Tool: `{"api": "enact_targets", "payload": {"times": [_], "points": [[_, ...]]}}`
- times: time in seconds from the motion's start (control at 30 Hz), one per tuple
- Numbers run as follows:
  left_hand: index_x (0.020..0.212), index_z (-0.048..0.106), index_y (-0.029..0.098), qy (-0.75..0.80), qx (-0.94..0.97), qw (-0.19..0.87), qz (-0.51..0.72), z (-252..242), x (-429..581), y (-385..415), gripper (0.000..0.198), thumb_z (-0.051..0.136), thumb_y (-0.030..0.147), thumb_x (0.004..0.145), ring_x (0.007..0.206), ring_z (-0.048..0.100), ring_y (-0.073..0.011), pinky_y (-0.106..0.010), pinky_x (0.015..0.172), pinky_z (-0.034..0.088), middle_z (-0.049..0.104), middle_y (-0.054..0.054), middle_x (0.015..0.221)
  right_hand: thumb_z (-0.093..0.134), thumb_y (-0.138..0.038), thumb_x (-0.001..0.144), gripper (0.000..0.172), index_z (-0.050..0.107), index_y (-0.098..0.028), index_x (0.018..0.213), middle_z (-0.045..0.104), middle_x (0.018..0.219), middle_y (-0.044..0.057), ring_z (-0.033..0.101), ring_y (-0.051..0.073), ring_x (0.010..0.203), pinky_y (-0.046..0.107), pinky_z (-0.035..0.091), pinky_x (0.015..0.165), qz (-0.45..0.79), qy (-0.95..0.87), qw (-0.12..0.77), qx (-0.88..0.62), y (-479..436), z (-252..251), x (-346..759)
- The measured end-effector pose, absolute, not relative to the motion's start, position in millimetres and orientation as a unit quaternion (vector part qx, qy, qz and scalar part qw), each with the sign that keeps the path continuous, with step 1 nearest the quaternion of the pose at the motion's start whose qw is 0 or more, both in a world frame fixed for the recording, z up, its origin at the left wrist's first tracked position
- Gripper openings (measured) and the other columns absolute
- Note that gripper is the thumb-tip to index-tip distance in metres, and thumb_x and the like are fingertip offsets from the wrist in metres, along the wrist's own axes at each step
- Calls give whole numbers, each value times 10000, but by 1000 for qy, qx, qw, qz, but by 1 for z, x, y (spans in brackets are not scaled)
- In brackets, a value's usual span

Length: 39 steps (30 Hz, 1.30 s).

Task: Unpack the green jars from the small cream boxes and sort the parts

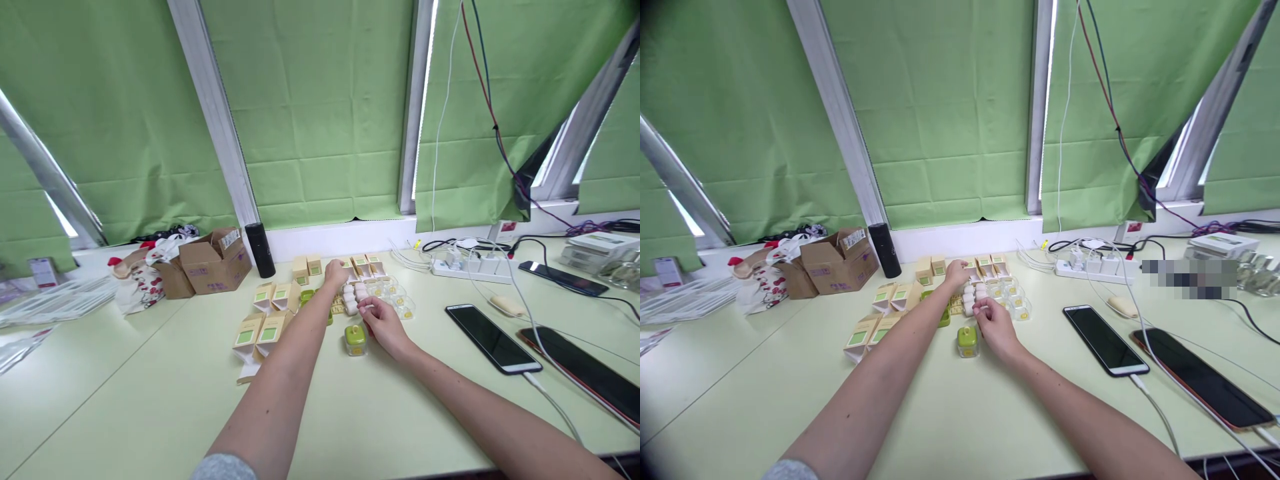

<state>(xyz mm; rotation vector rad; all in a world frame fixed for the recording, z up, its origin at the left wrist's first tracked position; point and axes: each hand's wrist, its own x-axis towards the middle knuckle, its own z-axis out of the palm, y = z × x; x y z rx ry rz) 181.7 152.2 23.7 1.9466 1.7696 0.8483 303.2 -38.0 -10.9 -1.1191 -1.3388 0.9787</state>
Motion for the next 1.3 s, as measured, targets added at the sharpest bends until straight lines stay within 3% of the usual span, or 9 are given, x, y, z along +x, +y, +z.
{"api": "enact_targets", "payload": {"times": [0.27,0.4,0.7,0.8,0.87,1.03,1.3], "points": [[1307,622,177,625,695,180,308,32,179,145,377,657,373,987,1155,655,-251,-466,978,575,634,-118,1338,620,-521,853,292,629,-240,932,506,513,-72,462,154,444,275,323,473,402,-567,542,-473,-36,-12,304],[1263,679,153,621,692,173,323,50,169,134,382,739,207,890,1246,646,-279,-364,1077,489,687,-158,1312,629,-503,853,276,639,-235,920,523,522,-67,462,150,444,270,329,472,396,-564,544,-478,-37,-12,305],[1236,700,228,523,753,176,359,93,141,41,323,607,161,934,1042,722,-199,-278,919,537,777,-59,1141,620,-462,851,245,652,-222,892,514,516,-68,448,142,459,256,300,494,391,-586,519,-484,-34,-20,307],[1229,703,257,479,797,177,322,86,128,-11,314,590,217,939,1035,719,-231,-334,939,541,778,-56,1105,610,-462,855,250,645,-218,897,521,529,-64,471,145,475,254,315,499,388,-594,515,-481,-34,-22,307],[1267,683,284,477,816,164,281,77,119,-43,356,622,268,917,1139,677,-274,-395,1021,510,761,-57,1149,597,-466,861,256,639,-217,902,531,541,-62,486,146,485,254,336,506,386,-599,514,-478,-33,-23,308],[1422,585,287,452,840,195,230,51,109,-90,587,713,336,852,1256,573,-347,-500,1097,439,671,-112,1286,596,-470,859,268,640,-209,898,571,571,-48,477,136,488,251,356,512,375,-604,515,-479,-31,-27,307],[1263,684,257,460,791,247,319,19,109,-83,436,744,270,832,1184,583,-322,-481,1053,447,658,-100,1187,624,-538,862,325,623,-215,901,541,544,-62,470,130,453,244,343,469,406,-586,518,-471,-33,-22,304]]}}
